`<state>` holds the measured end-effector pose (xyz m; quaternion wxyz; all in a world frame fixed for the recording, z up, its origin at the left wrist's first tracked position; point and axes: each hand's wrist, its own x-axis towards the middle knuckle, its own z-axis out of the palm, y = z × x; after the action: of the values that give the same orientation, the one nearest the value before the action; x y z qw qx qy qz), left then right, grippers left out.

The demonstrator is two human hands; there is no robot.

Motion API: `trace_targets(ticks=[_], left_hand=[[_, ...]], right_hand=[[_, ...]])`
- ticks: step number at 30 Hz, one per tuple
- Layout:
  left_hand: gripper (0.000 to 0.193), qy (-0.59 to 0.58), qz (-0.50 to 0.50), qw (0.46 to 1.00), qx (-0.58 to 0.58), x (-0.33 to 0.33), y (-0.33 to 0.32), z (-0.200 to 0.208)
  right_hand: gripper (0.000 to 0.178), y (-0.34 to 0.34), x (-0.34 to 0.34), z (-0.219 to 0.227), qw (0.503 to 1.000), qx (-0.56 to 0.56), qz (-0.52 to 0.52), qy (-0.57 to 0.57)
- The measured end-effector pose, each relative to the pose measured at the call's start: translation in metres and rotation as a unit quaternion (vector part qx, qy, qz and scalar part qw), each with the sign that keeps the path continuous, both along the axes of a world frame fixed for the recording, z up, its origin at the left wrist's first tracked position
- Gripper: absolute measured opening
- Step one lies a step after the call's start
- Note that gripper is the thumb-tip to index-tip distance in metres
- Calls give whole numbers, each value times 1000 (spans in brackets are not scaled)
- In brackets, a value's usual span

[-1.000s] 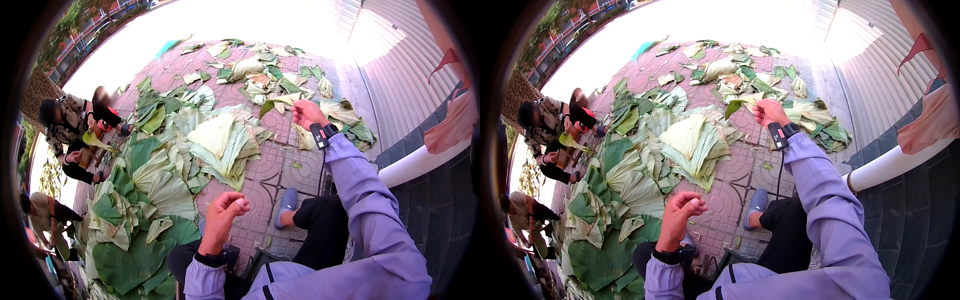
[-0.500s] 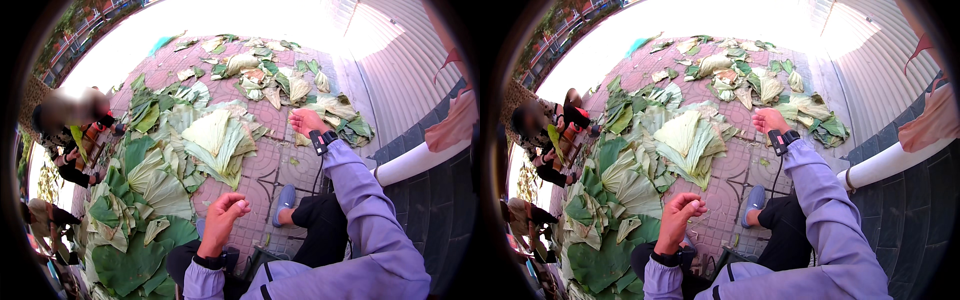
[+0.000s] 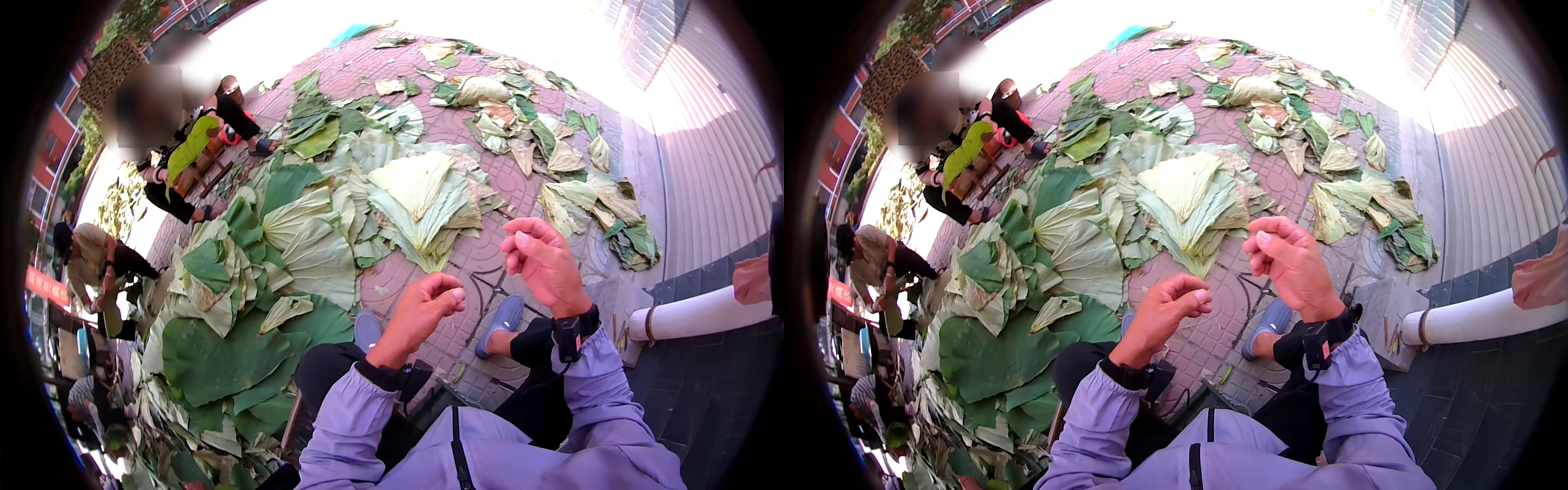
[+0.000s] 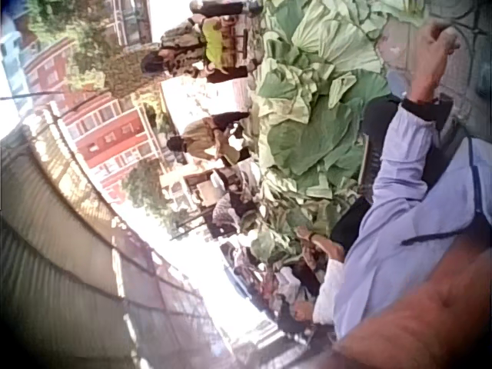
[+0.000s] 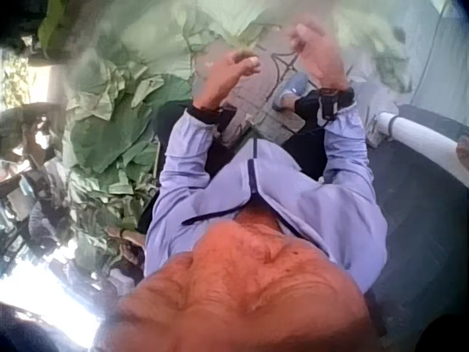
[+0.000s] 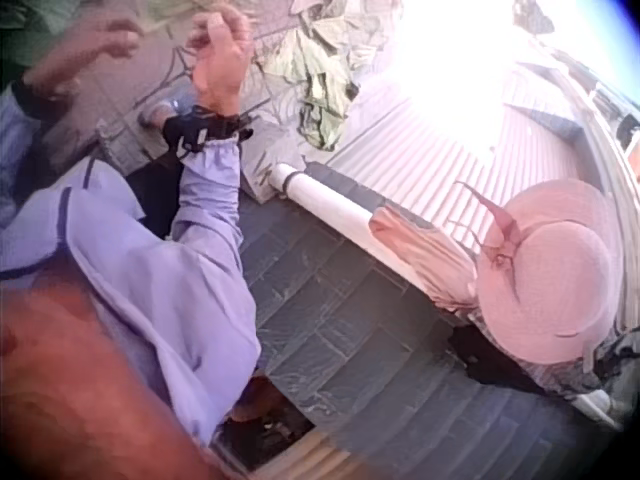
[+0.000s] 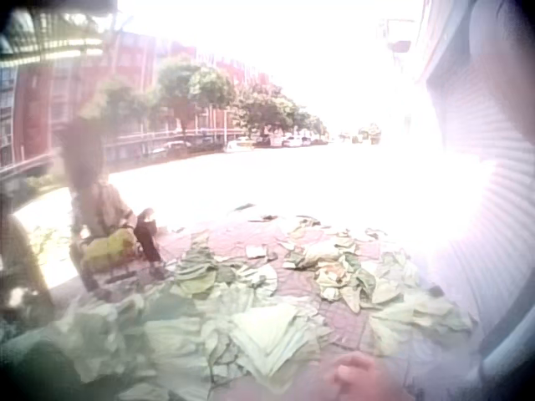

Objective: The person folds large green lotus leaves by hand while sitting on a low stool outdoors, occasionally stacking them or bundling them together.

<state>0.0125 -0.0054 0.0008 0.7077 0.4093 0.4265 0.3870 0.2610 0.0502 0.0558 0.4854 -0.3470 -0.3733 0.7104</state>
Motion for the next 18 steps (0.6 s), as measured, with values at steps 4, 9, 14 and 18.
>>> trace_targets(ticks=[4, 9, 14, 18], left_hand=[[20, 6, -10, 1000, 13, 2, -3, 9], [17, -32, 1, 998, 45, -4, -3, 4], [17, -25, -11, 998, 48, 1, -1, 2], [19, -35, 7, 999, 39, 2, 0, -1]], right_hand=[[20, -2, 20, -41, 994, -85, -49, -49], [20, 6, 14, -38, 996, -73, -49, -31], [21, 7, 5, -32, 998, -44, -28, -46], [21, 9, 4, -32, 998, -27, -16, -46]])
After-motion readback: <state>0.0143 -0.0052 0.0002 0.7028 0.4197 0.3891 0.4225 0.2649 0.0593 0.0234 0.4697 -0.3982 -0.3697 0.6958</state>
